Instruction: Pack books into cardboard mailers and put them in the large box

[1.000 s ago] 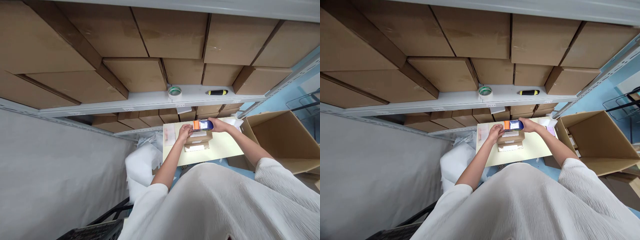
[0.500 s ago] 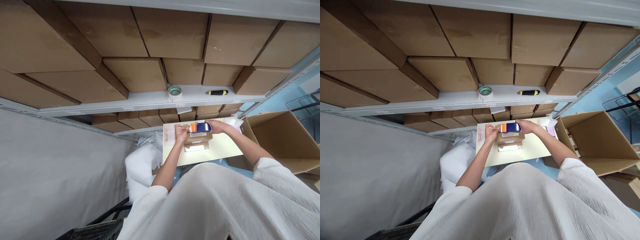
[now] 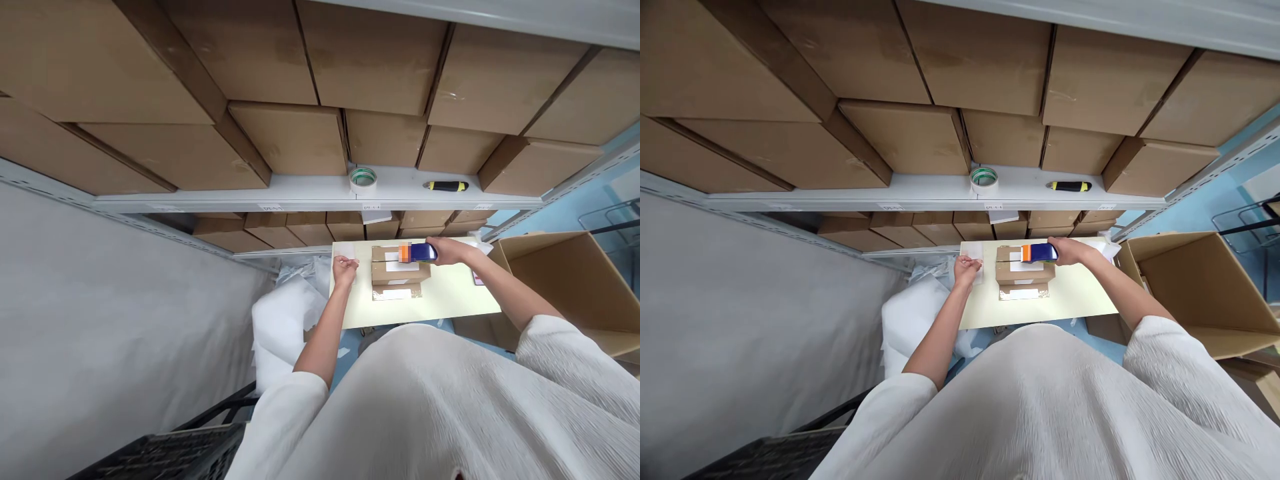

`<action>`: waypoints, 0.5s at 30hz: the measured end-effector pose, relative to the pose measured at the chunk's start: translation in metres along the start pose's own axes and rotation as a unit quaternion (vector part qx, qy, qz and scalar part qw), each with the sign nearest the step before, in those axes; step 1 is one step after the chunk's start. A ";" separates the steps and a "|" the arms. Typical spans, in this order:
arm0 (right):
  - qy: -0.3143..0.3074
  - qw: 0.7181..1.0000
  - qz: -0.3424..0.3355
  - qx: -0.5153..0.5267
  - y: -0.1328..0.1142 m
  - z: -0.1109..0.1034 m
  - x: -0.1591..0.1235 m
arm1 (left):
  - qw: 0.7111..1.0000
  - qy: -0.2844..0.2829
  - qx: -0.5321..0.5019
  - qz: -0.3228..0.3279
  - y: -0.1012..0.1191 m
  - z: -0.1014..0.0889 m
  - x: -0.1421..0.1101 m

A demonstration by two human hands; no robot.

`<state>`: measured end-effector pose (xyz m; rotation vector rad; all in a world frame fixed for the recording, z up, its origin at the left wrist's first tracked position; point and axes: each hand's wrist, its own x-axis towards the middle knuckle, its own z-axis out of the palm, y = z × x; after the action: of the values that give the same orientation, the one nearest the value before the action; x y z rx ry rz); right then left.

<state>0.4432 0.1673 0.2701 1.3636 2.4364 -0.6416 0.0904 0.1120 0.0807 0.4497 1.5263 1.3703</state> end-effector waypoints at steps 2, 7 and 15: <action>-0.009 1.000 0.010 -0.007 0.003 0.002 0.002 | 1.000 -0.008 0.002 -0.010 -0.006 0.002 0.005; -0.012 0.999 0.030 -0.029 0.001 0.009 0.009 | 1.000 0.001 0.023 -0.007 -0.026 0.007 0.014; -0.040 0.995 0.075 -0.049 -0.006 0.020 0.016 | 0.997 -0.005 0.052 -0.049 -0.058 0.011 0.016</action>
<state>0.4305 0.1662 0.2470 1.4363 2.2470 -0.5223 0.1111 0.1139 0.0234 0.4396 1.5947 1.2162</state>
